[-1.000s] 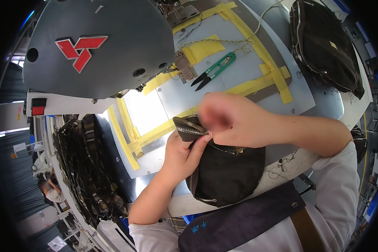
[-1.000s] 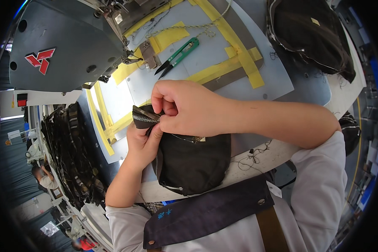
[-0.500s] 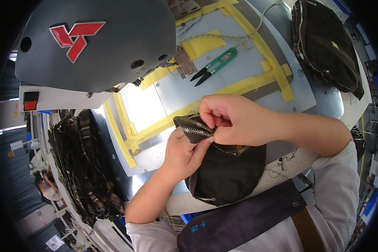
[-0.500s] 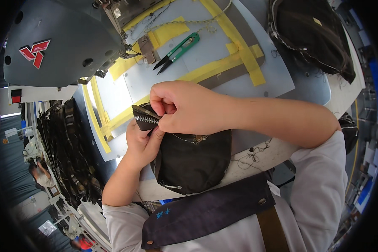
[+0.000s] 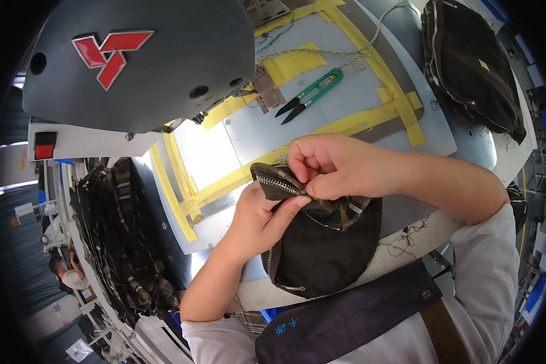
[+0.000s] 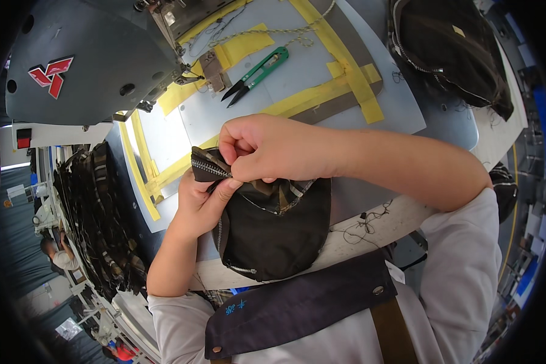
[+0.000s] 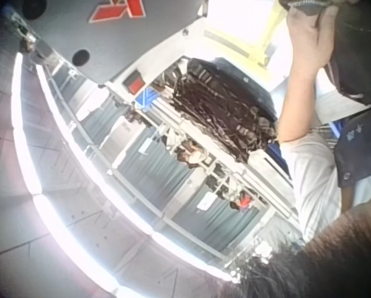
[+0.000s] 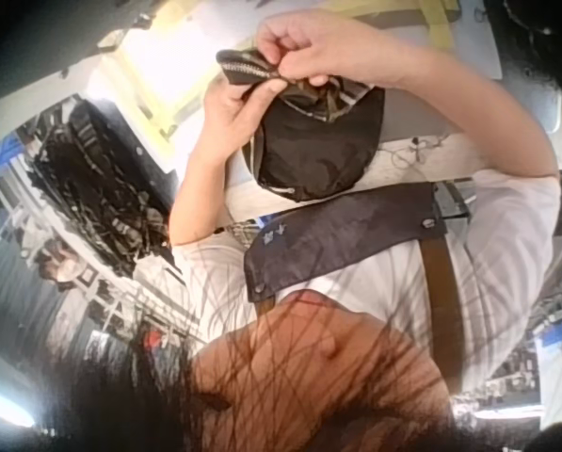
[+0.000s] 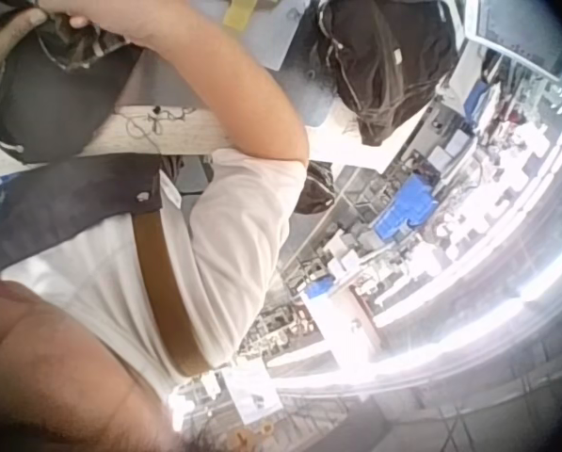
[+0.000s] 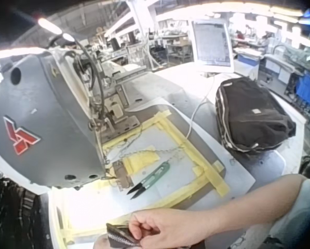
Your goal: The person aligns a zipper on a dark fabric bag and sews it using an industrial sewing machine. They repeatedly guide the fabric under the needle, stitch sections, and trim excess thread with scissors. The person also inspects the zipper alignment and the interior of the bag during the process.
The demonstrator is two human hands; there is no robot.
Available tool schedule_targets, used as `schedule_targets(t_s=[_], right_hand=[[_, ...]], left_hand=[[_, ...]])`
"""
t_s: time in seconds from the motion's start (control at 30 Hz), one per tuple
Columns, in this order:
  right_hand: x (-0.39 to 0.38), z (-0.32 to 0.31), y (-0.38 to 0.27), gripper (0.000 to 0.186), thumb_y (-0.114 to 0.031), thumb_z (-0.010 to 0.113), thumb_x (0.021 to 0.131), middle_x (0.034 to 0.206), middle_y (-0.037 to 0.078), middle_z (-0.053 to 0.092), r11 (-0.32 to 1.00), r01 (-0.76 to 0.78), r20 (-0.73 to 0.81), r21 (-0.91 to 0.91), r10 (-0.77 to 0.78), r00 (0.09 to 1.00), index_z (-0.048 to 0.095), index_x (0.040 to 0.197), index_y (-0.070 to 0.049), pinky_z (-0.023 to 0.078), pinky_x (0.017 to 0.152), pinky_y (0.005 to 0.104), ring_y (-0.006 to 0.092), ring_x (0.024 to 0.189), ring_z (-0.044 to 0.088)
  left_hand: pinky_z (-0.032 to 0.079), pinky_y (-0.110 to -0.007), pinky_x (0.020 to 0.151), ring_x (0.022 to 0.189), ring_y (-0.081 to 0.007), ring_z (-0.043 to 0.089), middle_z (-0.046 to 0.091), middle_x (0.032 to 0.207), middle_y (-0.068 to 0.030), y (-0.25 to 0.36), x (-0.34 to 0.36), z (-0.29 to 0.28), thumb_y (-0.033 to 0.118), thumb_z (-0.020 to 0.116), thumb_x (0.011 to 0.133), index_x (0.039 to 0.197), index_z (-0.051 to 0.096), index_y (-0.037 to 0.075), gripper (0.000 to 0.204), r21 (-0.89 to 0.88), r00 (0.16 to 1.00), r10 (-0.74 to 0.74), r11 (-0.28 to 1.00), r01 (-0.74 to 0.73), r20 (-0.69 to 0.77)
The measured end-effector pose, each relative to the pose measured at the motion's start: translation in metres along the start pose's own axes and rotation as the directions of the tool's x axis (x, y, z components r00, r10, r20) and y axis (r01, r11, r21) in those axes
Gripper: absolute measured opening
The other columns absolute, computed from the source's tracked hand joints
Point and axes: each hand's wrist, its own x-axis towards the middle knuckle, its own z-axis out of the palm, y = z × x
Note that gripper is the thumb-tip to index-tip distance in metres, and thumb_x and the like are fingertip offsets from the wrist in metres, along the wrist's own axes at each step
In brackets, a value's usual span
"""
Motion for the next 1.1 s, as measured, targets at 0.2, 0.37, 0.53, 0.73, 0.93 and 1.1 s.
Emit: schedule_targets(t_s=[0.2, 0.37, 0.53, 0.73, 0.93, 1.1], right_hand=[[0.0, 0.003, 0.005, 0.016, -0.008, 0.063, 0.08, 0.073, -0.001, 0.05, 0.996, 0.06, -0.033, -0.06, -0.062, 0.998, 0.049, 0.087, -0.003, 0.034, 0.052, 0.0219, 0.0051, 0.062, 0.043], [-0.002, 0.003, 0.002, 0.014, -0.003, 0.06, 0.078, 0.075, -0.002, 0.049, 0.996, -0.007, -0.02, -0.088, 0.006, 1.0, 0.048, 0.085, -0.004, 0.035, 0.056, 0.0222, 0.0055, 0.065, 0.043], [-0.004, 0.005, -0.005, 0.017, -0.008, 0.061, 0.081, 0.078, 0.004, 0.058, 0.954, 0.213, -0.072, -0.209, -0.233, 0.97, 0.055, 0.096, -0.003, 0.043, 0.062, 0.027, 0.0121, 0.071, 0.054], [0.003, 0.006, -0.011, 0.034, -0.028, 0.066, 0.086, 0.095, 0.014, 0.065, 0.428, 0.498, 0.218, -0.755, -0.552, 0.805, 0.06, 0.107, -0.001, 0.048, 0.071, 0.0355, 0.0238, 0.082, 0.062], [-0.003, 0.012, -0.01, 0.037, -0.036, 0.069, 0.086, 0.075, 0.01, 0.062, 0.59, 0.36, -0.027, -0.723, -0.545, 0.838, 0.062, 0.09, 0.001, 0.043, 0.057, 0.0314, 0.0164, 0.063, 0.054], [-0.006, 0.018, -0.01, 0.031, -0.029, 0.069, 0.087, 0.069, 0.003, 0.057, 0.773, 0.305, -0.239, -0.557, -0.501, 0.832, 0.062, 0.088, 0.001, 0.039, 0.053, 0.0254, 0.0076, 0.061, 0.048]], left_hand=[[0.049, -0.035, 0.072, 0.079, -0.0277, 0.062, 0.065, 0.087, -0.0095, 0.0, 0.001, 0.002, 0.007, 0.069, 0.085, 0.096, 0.066, 0.004, 0.012, 0.041, 0.999, 0.035, 0.999, -0.036, 0.027], [0.048, -0.037, 0.072, 0.077, -0.0293, 0.061, 0.065, 0.086, -0.011, -0.003, 0.002, 0.001, 0.009, 0.069, 0.085, 0.094, 0.066, 0.003, 0.011, 0.122, 0.992, 0.117, 0.985, -0.122, 0.048], [0.047, -0.034, 0.073, 0.079, -0.0263, 0.062, 0.065, 0.084, -0.0105, 0.013, 0.011, -0.031, 0.01, 0.067, 0.087, 0.093, 0.065, 0.001, 0.01, -0.073, 0.954, 0.024, 0.997, -0.003, 0.3], [0.045, -0.03, 0.072, 0.071, -0.0219, 0.056, 0.064, 0.081, -0.0098, 0.029, 0.015, -0.048, 0.011, 0.068, 0.078, 0.086, 0.063, -0.002, 0.016, -0.169, 0.862, 0.143, 0.983, -0.068, 0.487], [0.045, -0.025, 0.065, 0.072, -0.0104, 0.054, 0.056, 0.075, -0.0035, 0.039, 0.002, -0.056, 0.007, 0.066, 0.082, 0.086, 0.06, -0.002, 0.011, -0.017, 0.973, -0.162, 0.986, 0.167, 0.165], [0.042, -0.02, 0.064, 0.072, -0.0034, 0.049, 0.055, 0.079, 0.0038, 0.046, 0.004, -0.037, 0.005, 0.063, 0.087, 0.094, 0.061, -0.002, 0.01, -0.289, 0.941, -0.331, 0.909, 0.301, -0.064]])
